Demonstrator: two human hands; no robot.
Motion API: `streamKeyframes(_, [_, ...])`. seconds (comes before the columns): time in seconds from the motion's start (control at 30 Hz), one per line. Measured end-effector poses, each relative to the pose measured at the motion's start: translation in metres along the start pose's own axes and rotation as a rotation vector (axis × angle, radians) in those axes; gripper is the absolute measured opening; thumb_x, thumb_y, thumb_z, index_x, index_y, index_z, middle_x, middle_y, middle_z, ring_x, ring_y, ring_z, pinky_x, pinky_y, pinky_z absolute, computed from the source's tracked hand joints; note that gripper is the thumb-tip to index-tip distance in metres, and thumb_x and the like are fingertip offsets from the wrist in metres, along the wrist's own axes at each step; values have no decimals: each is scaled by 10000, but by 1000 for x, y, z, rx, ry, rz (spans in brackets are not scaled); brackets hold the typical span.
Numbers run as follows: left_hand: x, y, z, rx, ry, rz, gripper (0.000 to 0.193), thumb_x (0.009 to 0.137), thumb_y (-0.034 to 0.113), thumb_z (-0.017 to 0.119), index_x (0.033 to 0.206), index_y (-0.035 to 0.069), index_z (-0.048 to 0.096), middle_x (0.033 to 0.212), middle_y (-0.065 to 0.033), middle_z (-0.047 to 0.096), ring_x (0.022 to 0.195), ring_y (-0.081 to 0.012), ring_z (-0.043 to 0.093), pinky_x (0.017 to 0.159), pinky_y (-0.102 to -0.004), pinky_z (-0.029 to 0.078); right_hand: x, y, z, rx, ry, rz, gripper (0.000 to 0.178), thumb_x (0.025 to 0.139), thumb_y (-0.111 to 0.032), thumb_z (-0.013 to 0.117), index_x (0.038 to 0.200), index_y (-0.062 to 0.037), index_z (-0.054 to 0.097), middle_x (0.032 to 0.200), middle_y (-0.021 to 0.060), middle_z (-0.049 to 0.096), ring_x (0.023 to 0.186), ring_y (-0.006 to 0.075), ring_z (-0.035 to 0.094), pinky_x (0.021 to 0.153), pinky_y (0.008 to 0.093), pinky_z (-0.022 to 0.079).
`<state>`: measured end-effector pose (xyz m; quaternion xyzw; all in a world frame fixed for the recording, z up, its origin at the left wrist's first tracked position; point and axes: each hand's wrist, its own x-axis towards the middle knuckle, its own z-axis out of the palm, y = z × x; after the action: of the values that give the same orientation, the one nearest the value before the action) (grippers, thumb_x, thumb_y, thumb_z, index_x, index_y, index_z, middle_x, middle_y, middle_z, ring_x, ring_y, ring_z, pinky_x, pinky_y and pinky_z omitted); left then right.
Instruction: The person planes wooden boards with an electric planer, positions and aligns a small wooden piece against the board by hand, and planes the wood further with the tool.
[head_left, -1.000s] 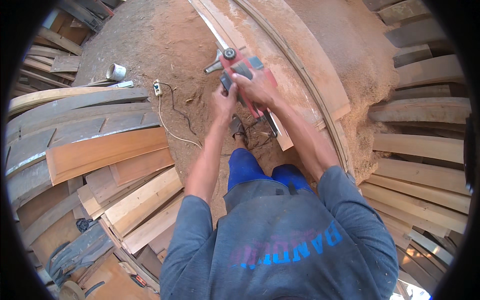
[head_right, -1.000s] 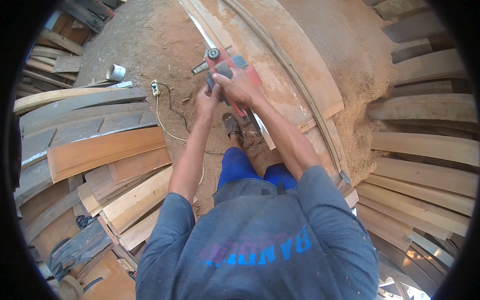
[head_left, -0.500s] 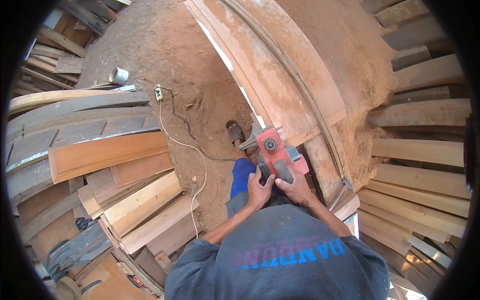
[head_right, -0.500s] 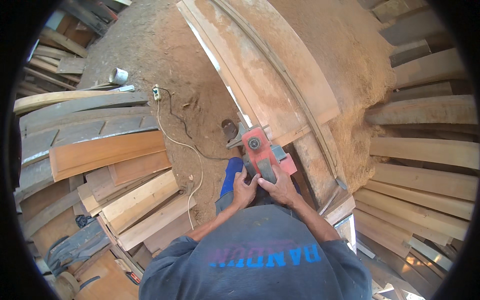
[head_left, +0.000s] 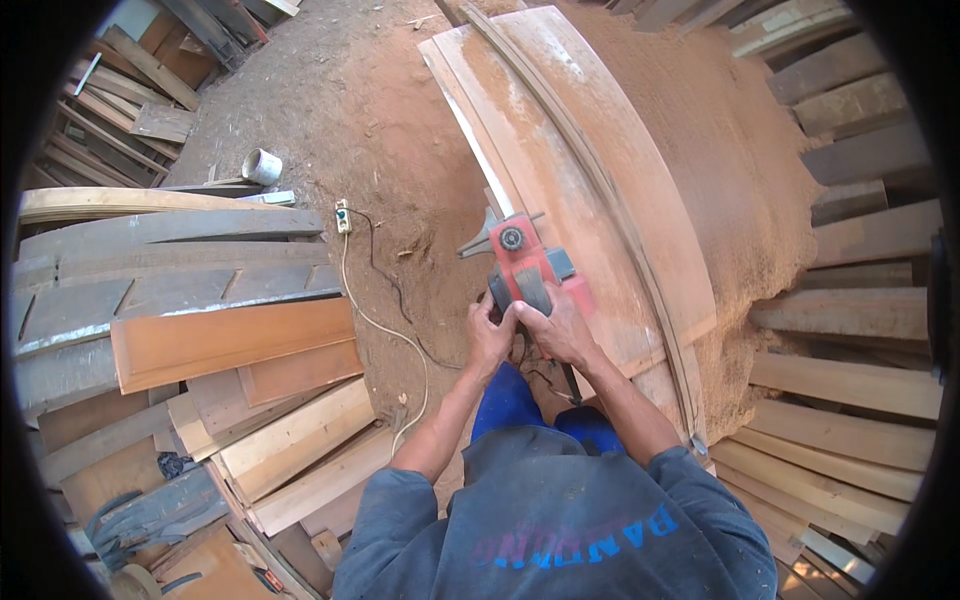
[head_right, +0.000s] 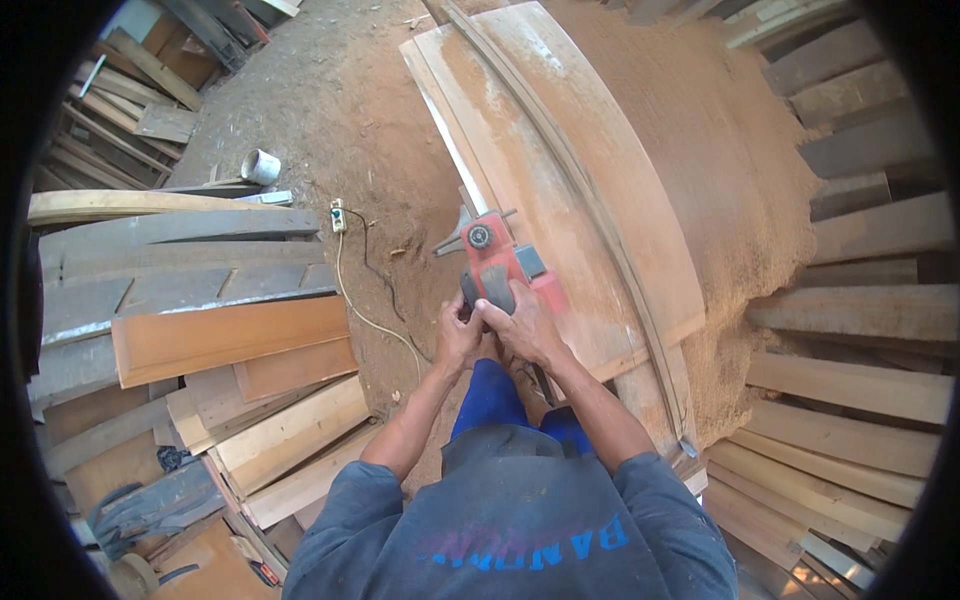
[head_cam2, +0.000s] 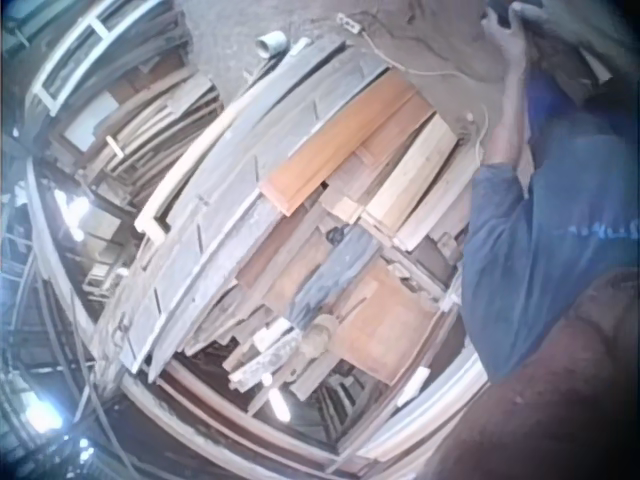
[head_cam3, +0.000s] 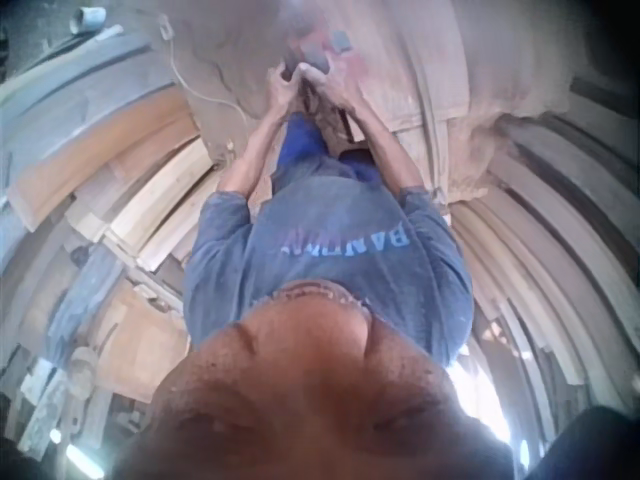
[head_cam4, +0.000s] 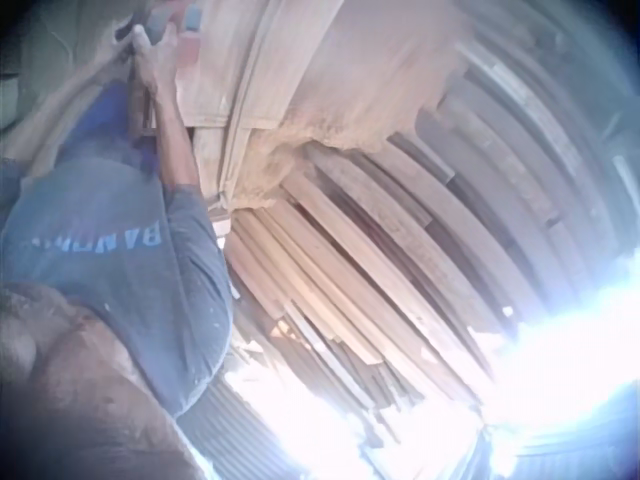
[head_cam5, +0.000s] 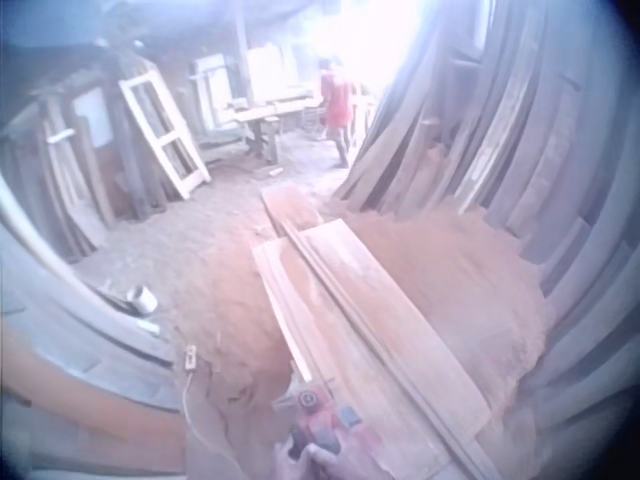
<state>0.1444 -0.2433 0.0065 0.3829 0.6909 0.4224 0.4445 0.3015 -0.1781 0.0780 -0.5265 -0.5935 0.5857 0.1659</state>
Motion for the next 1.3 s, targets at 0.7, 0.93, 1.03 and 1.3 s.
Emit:
streamKeyframes(0.7, [381,80,-117,-215,-6,101,320,998,304,678,1121,13,734,841,-48,747,740,-108,678,647,-316,542,347,-204,-2,-94,99,-234,584,916,-505,644,1032,64,702,949,261,728,889,346,724,811,439,550])
streamKeyframes(0.93, [416,73,-126,-15,133,104,450,955,451,696,1080,24,757,844,-159,770,770,-252,749,709,-400,561,362,-217,3,-44,112,-261,567,936,-508,607,1011,45,701,918,252,712,868,331,700,808,446,534])
streamKeyframes(1.03, [373,86,-91,65,154,102,442,951,429,703,1087,11,753,876,-200,764,808,-302,759,727,-425,564,335,-193,-16,-113,101,-254,586,940,-512,603,1026,61,692,916,249,710,879,332,696,819,454,531])
streamKeyframes(1.3, [175,63,-48,192,99,-25,483,899,351,762,1322,134,677,853,-188,633,774,-299,625,705,-445,523,158,-116,-5,-52,95,-20,628,930,-492,662,1159,92,645,991,269,702,933,374,696,848,461,546])
